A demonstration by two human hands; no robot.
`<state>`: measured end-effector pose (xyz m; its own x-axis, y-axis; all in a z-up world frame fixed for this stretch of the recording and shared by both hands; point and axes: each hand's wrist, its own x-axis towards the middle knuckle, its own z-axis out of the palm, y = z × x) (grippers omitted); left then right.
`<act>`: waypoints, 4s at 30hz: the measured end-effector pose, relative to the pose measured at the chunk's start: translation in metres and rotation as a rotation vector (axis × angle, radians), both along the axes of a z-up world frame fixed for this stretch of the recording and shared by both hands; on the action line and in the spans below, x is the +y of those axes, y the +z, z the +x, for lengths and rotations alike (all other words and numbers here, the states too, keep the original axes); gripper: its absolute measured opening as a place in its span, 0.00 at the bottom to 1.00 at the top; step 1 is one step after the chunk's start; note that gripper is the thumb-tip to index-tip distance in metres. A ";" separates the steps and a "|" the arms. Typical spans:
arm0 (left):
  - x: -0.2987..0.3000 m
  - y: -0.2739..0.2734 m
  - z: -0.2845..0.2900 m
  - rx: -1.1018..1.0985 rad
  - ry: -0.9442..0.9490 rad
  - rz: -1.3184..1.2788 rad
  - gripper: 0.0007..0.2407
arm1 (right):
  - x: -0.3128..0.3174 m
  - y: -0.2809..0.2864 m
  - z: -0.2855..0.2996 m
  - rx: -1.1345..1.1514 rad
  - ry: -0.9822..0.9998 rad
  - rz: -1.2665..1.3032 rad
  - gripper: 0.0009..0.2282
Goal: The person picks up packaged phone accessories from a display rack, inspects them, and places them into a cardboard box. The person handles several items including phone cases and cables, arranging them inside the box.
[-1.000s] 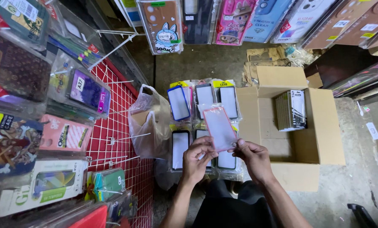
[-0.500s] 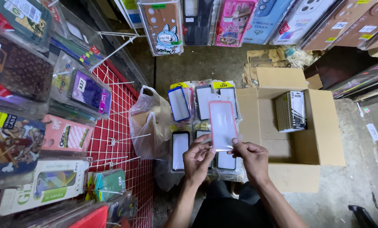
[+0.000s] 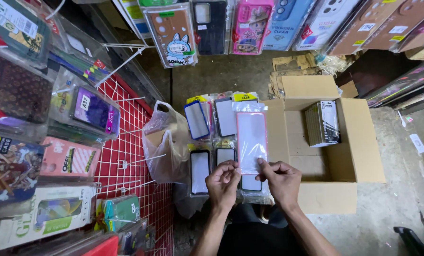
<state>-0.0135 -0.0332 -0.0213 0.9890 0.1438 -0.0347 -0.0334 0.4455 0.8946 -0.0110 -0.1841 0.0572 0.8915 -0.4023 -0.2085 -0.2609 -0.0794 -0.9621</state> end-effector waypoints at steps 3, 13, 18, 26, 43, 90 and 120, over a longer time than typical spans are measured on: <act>-0.004 0.000 -0.003 -0.013 -0.014 -0.035 0.02 | 0.000 0.004 -0.001 0.024 -0.045 0.005 0.15; 0.000 0.007 -0.003 -0.024 -0.020 -0.010 0.02 | 0.004 -0.007 -0.002 -0.285 -0.021 0.018 0.08; 0.004 0.012 -0.004 -0.053 -0.005 0.072 0.01 | 0.000 -0.028 -0.005 -0.241 -0.028 0.164 0.05; 0.001 0.009 -0.006 0.010 0.013 -0.025 0.03 | -0.008 -0.029 -0.004 -0.307 0.061 0.220 0.03; 0.001 0.023 -0.009 -0.060 0.010 0.066 0.03 | -0.009 -0.022 -0.005 -0.252 -0.030 0.112 0.03; -0.021 0.082 0.005 0.101 -0.064 0.319 0.13 | -0.003 0.011 -0.007 -0.018 0.140 0.213 0.13; -0.139 -0.005 0.042 0.235 -0.471 0.430 0.16 | -0.185 -0.049 0.006 0.165 0.177 0.117 0.13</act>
<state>0.0287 -0.1717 -0.0268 0.9226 -0.2519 -0.2921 0.2936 -0.0324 0.9554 -0.0046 -0.3690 0.0086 0.8959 -0.2073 -0.3929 -0.4070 -0.0286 -0.9130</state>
